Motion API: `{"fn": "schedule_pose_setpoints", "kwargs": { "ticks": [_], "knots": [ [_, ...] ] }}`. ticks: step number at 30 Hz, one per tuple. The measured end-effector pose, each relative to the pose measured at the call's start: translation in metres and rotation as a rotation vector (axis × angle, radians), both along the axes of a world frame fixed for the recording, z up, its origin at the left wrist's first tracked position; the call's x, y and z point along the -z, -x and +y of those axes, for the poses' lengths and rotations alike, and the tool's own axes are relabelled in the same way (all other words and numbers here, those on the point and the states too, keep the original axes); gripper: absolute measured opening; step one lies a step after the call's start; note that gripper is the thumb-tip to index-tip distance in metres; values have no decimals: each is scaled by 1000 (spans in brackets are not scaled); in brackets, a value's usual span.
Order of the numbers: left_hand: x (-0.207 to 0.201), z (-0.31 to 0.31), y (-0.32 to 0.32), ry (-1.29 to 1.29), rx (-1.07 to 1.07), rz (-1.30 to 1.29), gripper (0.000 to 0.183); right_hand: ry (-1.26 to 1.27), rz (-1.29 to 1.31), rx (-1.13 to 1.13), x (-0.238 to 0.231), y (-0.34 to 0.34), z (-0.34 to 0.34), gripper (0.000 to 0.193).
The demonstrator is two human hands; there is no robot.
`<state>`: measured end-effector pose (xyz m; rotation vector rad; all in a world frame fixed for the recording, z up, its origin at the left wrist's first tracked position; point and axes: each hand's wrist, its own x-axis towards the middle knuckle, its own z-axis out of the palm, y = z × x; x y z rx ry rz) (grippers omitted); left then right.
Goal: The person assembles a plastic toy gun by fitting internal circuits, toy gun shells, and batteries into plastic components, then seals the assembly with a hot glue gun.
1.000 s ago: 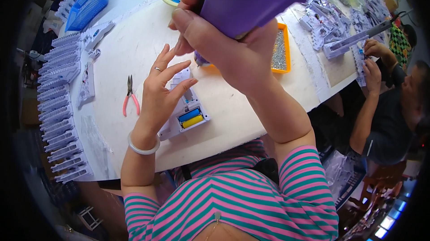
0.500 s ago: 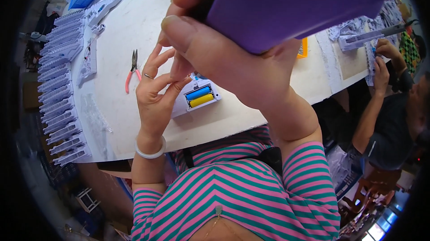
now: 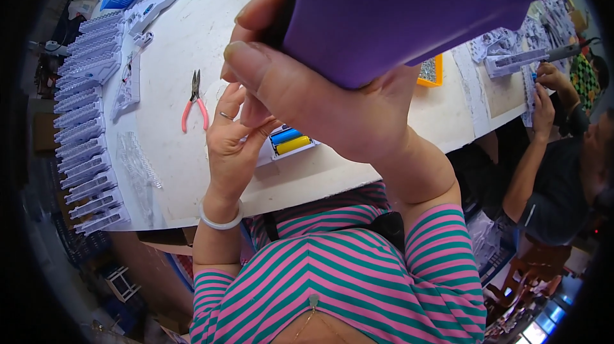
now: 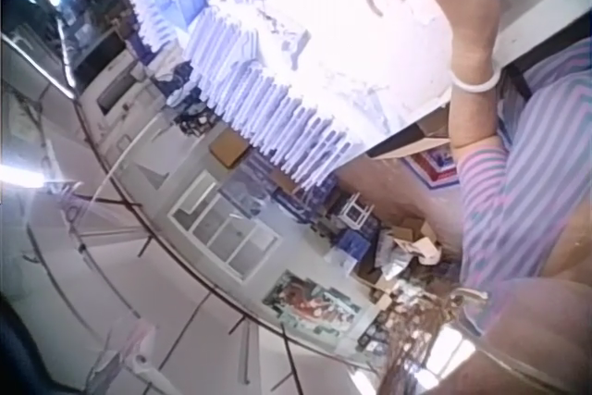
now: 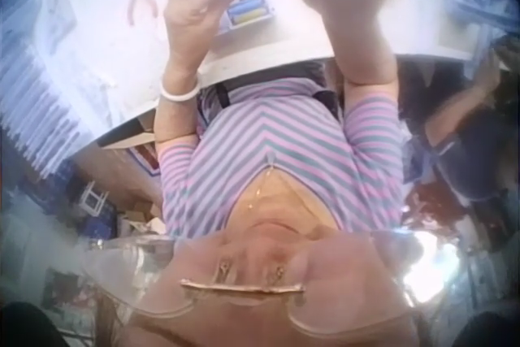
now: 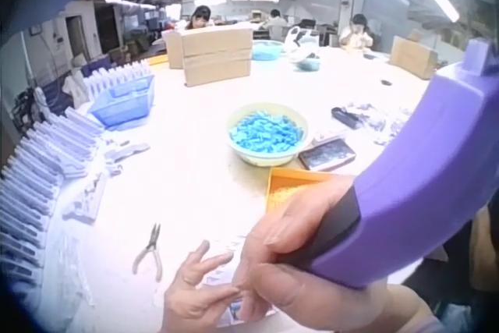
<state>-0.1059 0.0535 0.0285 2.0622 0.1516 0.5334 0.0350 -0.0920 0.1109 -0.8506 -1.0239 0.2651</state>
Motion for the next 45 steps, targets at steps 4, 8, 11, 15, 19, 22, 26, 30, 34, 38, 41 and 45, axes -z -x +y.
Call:
{"fn": "schedule_pose_setpoints", "kwargs": {
  "ticks": [4, 8, 11, 15, 19, 22, 26, 30, 34, 38, 41, 45],
  "knots": [
    [1, 2, -2, -46, 19, 12, 16, 22, -77, 43, -5, 3, 3, 24],
    [1, 2, -2, -12, 27, 7, 15, 91, -57, 110, -10, 10, 3, 22],
    [-1, 0, -1, 12, 30, 8, 16, 62, -62, 98, -9, 9, 5, 22],
    [1, 0, 0, 78, 62, 62, 16, 54, -34, 45, -9, 11, 5, 23],
    [-5, -3, 2, 76, 56, 46, 12, 21, -51, 24, -9, 11, 5, 23],
    [-5, -4, 2, 74, 51, 37, 10, 3, -25, -1, -7, 11, 5, 24],
    [-6, -7, 3, 56, 41, 30, 9, 27, -43, 8, -8, 14, 4, 25],
    [-1, -10, 4, 109, 50, 10, 14, 19, -58, 10, -11, 14, 7, 25],
    [-8, -16, 13, -325, -43, -2, 25, 170, -55, 200, -1, 13, 7, 28],
    [-9, -23, 39, -491, -9, 52, 27, 203, -25, 233, 3, 13, 9, 27],
    [13, -24, 45, -467, -21, 18, 26, 216, -92, 214, 8, 15, 10, 25],
    [20, -23, 45, -473, -27, -11, 26, 265, -101, 190, 15, 19, 12, 26]
  ]
}}
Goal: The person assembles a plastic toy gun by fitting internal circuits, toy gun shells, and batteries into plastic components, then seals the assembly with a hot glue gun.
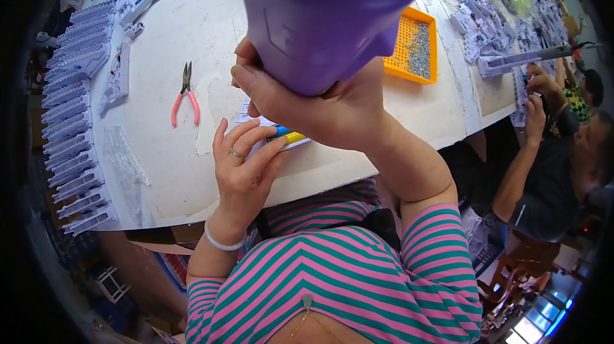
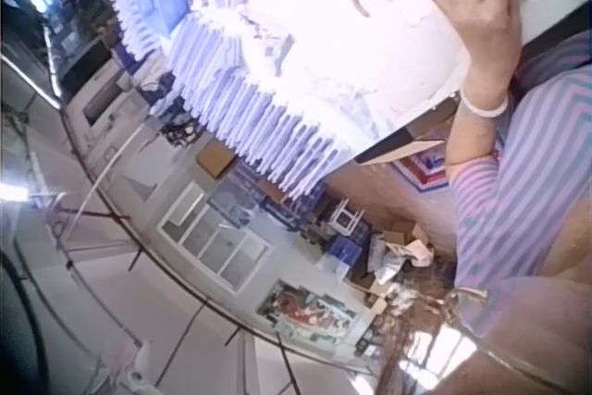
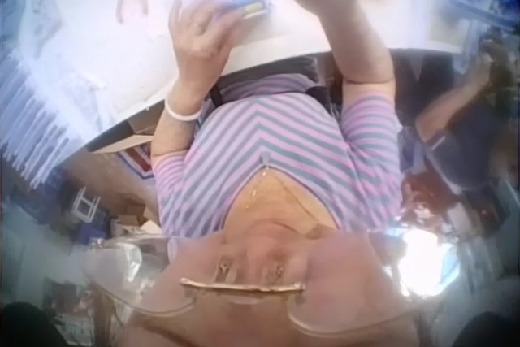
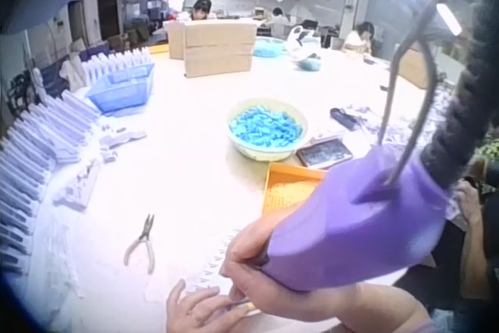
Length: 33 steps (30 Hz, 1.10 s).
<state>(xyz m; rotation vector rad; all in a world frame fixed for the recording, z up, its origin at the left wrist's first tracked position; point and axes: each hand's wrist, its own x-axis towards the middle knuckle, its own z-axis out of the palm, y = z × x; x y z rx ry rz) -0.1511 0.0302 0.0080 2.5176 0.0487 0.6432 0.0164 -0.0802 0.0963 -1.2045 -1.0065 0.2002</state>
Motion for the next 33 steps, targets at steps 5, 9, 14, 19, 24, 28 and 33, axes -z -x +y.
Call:
{"fn": "schedule_pose_setpoints", "kwargs": {
  "ticks": [5, 9, 14, 19, 24, 28, 33],
  "knots": [
    [3, 1, 0, 47, 0, -21, 26, -2, 55, 14, 6, 3, 3, 26],
    [4, 0, 0, 55, -6, -28, 25, 38, 69, 22, 10, 4, 2, 24],
    [4, 0, 2, 59, -8, -29, 26, 31, 107, 7, 12, 5, 4, 18],
    [5, -2, 1, 68, -7, -32, 26, 21, 93, 25, 18, 6, 5, 11],
    [6, 0, 1, 59, -5, -42, 26, 60, 196, 26, 12, 7, 6, 9],
    [6, 3, -1, 61, -5, -44, 25, 86, 226, 6, 16, 3, 10, 9],
    [6, 2, -2, 43, -6, -37, 25, 74, 266, -61, 28, -3, 12, 19]
  ]
}}
